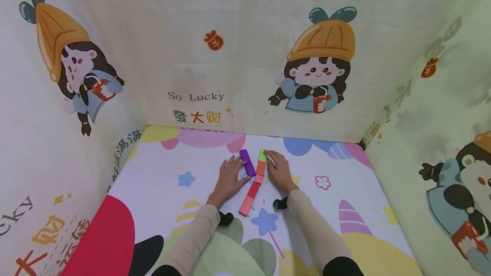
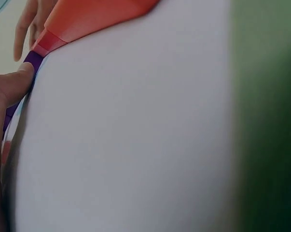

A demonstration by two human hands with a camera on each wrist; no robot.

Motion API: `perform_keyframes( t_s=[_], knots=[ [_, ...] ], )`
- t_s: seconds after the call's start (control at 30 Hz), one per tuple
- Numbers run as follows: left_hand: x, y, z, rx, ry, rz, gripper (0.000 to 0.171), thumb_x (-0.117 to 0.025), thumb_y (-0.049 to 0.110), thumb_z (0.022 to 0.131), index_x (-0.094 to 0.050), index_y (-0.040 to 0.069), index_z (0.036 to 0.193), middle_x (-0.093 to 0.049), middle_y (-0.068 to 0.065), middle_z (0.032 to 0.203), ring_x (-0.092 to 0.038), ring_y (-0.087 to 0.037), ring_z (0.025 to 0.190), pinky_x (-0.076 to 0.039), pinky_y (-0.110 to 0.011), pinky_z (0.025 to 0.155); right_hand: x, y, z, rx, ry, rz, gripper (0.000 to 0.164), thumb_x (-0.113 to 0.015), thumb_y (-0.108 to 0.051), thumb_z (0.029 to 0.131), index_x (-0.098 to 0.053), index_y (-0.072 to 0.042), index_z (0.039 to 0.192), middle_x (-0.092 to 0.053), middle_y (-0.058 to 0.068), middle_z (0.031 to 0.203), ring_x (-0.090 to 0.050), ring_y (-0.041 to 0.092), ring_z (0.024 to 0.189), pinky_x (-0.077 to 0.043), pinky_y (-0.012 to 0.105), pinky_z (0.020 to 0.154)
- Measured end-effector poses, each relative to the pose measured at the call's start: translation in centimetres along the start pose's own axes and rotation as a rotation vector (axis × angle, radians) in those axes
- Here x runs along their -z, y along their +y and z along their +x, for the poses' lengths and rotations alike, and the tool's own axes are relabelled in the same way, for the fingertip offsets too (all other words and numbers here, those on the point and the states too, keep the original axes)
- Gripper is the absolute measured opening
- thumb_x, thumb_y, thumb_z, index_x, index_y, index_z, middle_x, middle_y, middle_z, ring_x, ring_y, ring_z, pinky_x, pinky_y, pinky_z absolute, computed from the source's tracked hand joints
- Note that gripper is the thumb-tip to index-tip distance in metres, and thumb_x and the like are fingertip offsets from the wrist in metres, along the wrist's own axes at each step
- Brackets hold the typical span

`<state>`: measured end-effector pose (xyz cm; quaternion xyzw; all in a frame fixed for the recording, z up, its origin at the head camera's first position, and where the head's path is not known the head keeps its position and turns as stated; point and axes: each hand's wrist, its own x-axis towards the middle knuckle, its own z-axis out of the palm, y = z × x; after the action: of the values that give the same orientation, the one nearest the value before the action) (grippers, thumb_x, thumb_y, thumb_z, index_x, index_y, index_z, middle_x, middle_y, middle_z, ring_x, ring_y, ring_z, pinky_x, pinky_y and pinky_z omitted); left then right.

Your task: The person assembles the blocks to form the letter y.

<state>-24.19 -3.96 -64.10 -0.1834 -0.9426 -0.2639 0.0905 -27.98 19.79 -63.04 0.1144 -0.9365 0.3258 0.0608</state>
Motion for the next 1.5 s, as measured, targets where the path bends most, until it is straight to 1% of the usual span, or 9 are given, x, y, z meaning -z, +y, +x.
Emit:
perform_keyframes(
  t_s=[0.13,0.23,0.4,0.47,0.63,0.77,0.97,1.23,1.5],
  knots=[
    [0.1,0.2,-0.1,0.002,-0.002,-0.008,0.065,-0.073,0.047,0.095,-0.055,0.016,0.149,-0.046,-0.012,0.163,-0.034,-0.037,0.157,-0.022,-0.063,0.127,0.2,0.5,0.7,0.086,-0.021,-0.061,0.048,-0.049,-0.007,0.105,-0.058,-0.024,0.149,-0.052,0.016,0.155,-0.046,0.041,0.146,-0.032,0.065,0.121],
    [0.1,0.4,-0.3,0.003,0.001,-0.008,0.064,-0.074,0.046,0.094,-0.056,0.015,0.148,-0.048,-0.012,0.162,-0.035,-0.037,0.156,-0.023,-0.063,0.127,0.1,0.8,0.9,0.114,-0.039,-0.065,0.048,-0.048,-0.006,0.105,-0.061,-0.026,0.147,-0.052,0.016,0.156,-0.045,0.042,0.147,-0.031,0.065,0.122],
    [0.1,0.4,-0.6,0.005,-0.002,0.001,0.064,-0.074,0.046,0.094,-0.056,0.016,0.148,-0.048,-0.013,0.162,-0.036,-0.037,0.156,-0.024,-0.063,0.126,-0.2,0.6,0.7,0.087,-0.052,-0.053,0.043,-0.051,-0.011,0.106,-0.063,-0.026,0.145,-0.052,0.012,0.158,-0.042,0.038,0.15,-0.03,0.063,0.124],
    [0.1,0.3,-0.6,0.009,-0.006,-0.001,0.064,-0.073,0.047,0.095,-0.056,0.016,0.148,-0.047,-0.012,0.162,-0.036,-0.037,0.156,-0.023,-0.063,0.126,-0.2,0.5,0.7,0.097,-0.042,-0.066,0.042,-0.052,-0.012,0.106,-0.063,-0.025,0.144,-0.053,0.01,0.158,-0.043,0.038,0.15,-0.031,0.063,0.123],
    [0.2,0.3,-0.8,0.02,-0.013,-0.007,0.064,-0.073,0.047,0.094,-0.055,0.016,0.148,-0.046,-0.012,0.163,-0.034,-0.037,0.157,-0.022,-0.062,0.127,-0.3,0.5,0.8,0.111,-0.033,-0.089,0.042,-0.052,-0.012,0.106,-0.063,-0.026,0.144,-0.052,0.008,0.158,-0.043,0.038,0.149,-0.032,0.064,0.122],
    [0.0,0.2,-0.7,0.023,-0.018,-0.011,0.064,-0.073,0.047,0.095,-0.055,0.016,0.148,-0.046,-0.011,0.164,-0.033,-0.036,0.158,-0.02,-0.062,0.128,-0.3,0.5,0.8,0.092,-0.043,-0.098,0.042,-0.051,-0.014,0.107,-0.062,-0.028,0.145,-0.051,0.005,0.159,-0.042,0.036,0.151,-0.032,0.063,0.123],
    [0.0,0.3,-0.6,0.023,-0.012,-0.017,0.064,-0.072,0.049,0.095,-0.055,0.018,0.148,-0.046,-0.011,0.163,-0.032,-0.036,0.158,-0.021,-0.061,0.128,-0.2,0.5,0.9,0.073,-0.032,-0.082,0.041,-0.049,-0.012,0.107,-0.062,-0.026,0.143,-0.051,0.005,0.159,-0.042,0.037,0.151,-0.031,0.064,0.122],
    [-0.1,0.2,-0.3,0.019,-0.012,0.008,0.065,-0.073,0.05,0.094,-0.056,0.019,0.148,-0.048,-0.01,0.162,-0.035,-0.035,0.157,-0.024,-0.061,0.127,-0.3,0.7,1.0,0.068,-0.102,-0.143,0.043,-0.051,-0.016,0.108,-0.061,-0.037,0.145,-0.042,0.006,0.165,-0.033,0.037,0.155,-0.024,0.063,0.125],
    [0.0,0.1,0.0,0.017,0.006,-0.006,0.064,-0.074,0.049,0.094,-0.056,0.018,0.147,-0.048,-0.011,0.162,-0.036,-0.036,0.156,-0.024,-0.061,0.127,-0.1,0.4,1.7,0.087,-0.123,-0.111,0.039,-0.052,-0.013,0.107,-0.065,-0.032,0.139,-0.042,0.009,0.166,-0.033,0.035,0.157,-0.02,0.063,0.128]
  ],
)
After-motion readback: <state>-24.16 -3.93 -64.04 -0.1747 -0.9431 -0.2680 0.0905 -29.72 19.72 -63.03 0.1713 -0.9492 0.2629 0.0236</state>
